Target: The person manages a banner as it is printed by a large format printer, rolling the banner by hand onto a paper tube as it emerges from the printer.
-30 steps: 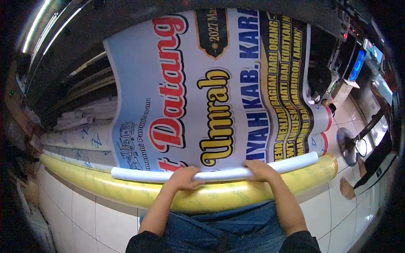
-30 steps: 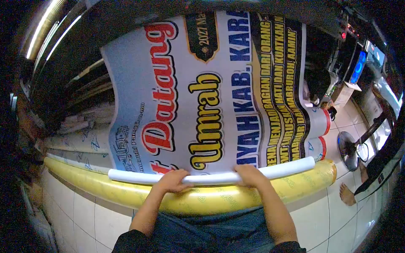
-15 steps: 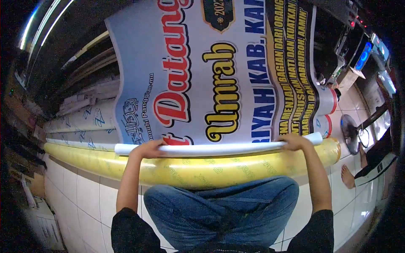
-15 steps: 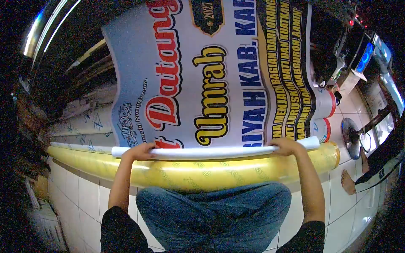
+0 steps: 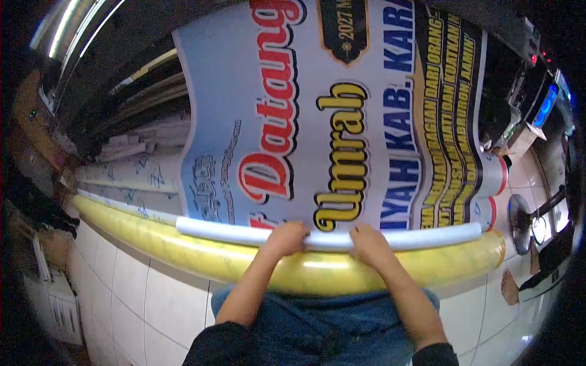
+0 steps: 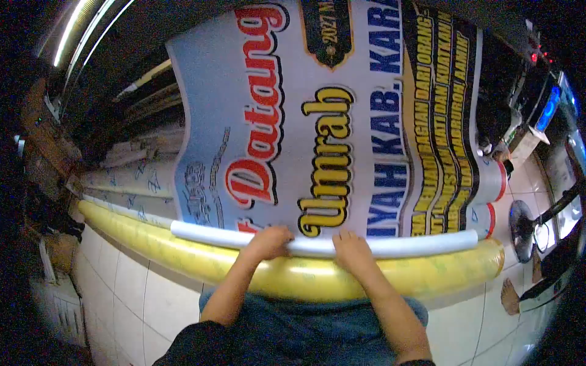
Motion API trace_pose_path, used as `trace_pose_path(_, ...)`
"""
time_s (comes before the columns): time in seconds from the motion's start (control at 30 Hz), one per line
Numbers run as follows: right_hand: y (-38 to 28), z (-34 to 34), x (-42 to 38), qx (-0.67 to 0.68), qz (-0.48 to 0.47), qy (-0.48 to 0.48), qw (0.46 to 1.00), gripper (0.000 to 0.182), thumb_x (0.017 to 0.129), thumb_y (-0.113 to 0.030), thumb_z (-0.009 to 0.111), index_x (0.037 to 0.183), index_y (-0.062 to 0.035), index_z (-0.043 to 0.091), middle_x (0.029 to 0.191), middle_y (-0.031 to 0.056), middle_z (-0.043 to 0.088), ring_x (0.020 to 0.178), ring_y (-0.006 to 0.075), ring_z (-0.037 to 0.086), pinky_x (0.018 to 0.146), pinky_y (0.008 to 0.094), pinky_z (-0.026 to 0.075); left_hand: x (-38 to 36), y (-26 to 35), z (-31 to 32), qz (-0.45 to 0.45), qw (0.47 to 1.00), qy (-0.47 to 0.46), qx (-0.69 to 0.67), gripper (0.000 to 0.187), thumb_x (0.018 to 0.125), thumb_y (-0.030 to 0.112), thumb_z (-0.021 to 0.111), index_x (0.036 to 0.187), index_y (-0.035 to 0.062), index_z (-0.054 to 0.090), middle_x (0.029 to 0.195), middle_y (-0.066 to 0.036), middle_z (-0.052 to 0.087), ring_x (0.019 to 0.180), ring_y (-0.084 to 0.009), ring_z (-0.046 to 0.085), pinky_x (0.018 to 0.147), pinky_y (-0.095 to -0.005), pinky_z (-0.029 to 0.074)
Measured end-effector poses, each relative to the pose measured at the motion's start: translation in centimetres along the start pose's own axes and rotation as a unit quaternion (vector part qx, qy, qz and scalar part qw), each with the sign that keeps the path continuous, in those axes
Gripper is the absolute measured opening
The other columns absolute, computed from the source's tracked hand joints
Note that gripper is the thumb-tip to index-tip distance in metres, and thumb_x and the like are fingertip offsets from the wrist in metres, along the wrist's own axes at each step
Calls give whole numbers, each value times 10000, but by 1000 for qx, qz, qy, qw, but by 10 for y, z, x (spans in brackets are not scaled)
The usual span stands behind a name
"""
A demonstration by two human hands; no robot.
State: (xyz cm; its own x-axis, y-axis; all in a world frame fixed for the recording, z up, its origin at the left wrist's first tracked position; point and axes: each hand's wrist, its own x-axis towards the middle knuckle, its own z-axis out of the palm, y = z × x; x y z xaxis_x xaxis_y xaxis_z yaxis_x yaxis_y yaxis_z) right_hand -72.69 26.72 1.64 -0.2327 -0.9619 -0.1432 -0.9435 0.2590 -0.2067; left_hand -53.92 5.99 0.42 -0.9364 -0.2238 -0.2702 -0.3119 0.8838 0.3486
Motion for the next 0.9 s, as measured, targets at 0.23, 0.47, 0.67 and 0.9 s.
trace_pose_path(0.23, 30, -11, 32, 131, -11, -150, 980, 405, 887, -398, 675, 1108, -61, 629, 980, 219, 702, 960, 392, 676, 826, 494, 537, 2, -6, -23, -7, 988, 1, -156, 348, 896, 277, 664, 1176, 72, 631, 924, -226, 698, 893, -438, 676, 799, -524, 527)
trace_pose_path(0.47, 38, -12, 41, 239, -2, -118, 964, 457, 934, -514, 608, 1160, -117, 589, 916, 227, 702, 883, 426, 678, 782, 507, 519, -7, -5, -26, 19, 989, 66, -129, 416, 907, 273, 674, 1271, 84, 604, 1158, -201, 632, 1089, -387, 600, 925, -480, 480)
trace_pose_path(0.67, 6, 12, 19, 56, -61, 127, 988, 485, 829, -203, 734, 1300, -174, 625, 1275, 151, 600, 1185, 356, 559, 963, 468, 472, -14, 1, -15, 29, 992, 112, 47, 584, 789, 235, 759, 1346, 139, 608, 1231, -157, 587, 1155, -360, 554, 980, -470, 457)
trace_pose_path(0.9, -17, 23, 15, -19, 1, 44, 999, 665, 842, -217, 668, 1478, -192, 477, 1412, 238, 479, 1298, 429, 445, 1119, 519, 335, -17, -14, 14, 15, 983, 137, 124, 627, 795, 184, 681, 1409, 154, 558, 1309, -173, 525, 1183, -341, 513, 957, -452, 454)
